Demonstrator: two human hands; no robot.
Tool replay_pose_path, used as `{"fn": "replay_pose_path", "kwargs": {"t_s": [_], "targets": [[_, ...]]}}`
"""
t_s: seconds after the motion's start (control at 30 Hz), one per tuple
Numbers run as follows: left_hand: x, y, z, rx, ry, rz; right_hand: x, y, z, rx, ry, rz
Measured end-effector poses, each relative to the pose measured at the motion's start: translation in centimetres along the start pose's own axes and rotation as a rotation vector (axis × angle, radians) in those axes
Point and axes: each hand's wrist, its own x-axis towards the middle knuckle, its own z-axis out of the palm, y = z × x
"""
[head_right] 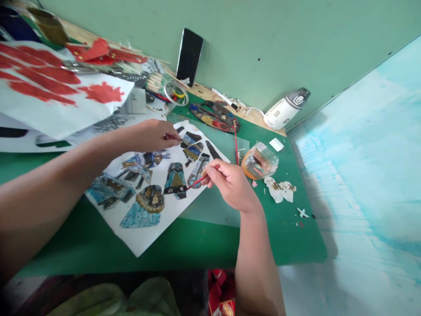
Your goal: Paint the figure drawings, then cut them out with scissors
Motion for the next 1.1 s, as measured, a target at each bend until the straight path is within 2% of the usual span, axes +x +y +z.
{"fn": "replay_pose_path", "kwargs": {"t_s": [0.1,0.3,0.43,0.77,0.93,1.1], "targets": [[0.0,0.0,-0.1,0.006,-0.008,-0.005,0.0,0.0,0.1,0.01,-0.02,0.02],[-0.1,0.2,-0.2,0.012,-0.007,0.006,0.0,0.2,0.2,0.105,0.048,0.036],[0.0,0.1,-0.1,0.002,-0.003,0.005,0.3,0.6,0.4,0.141,0.024,0.061],[0.0,-0.1,0.1,-0.003,0.026,0.019,0.6,1.0,0.3,0.07,0.044,0.068],[-0.1,0.1,-0.1,0.009,-0.009,-0.008,0.3,0.6,0.2,0.059,0.078,0.029],[0.0,0.0,-0.1,0.011,-0.03,-0.016,0.4,0.4,0.5,0.082,0.031,0.043]]}}
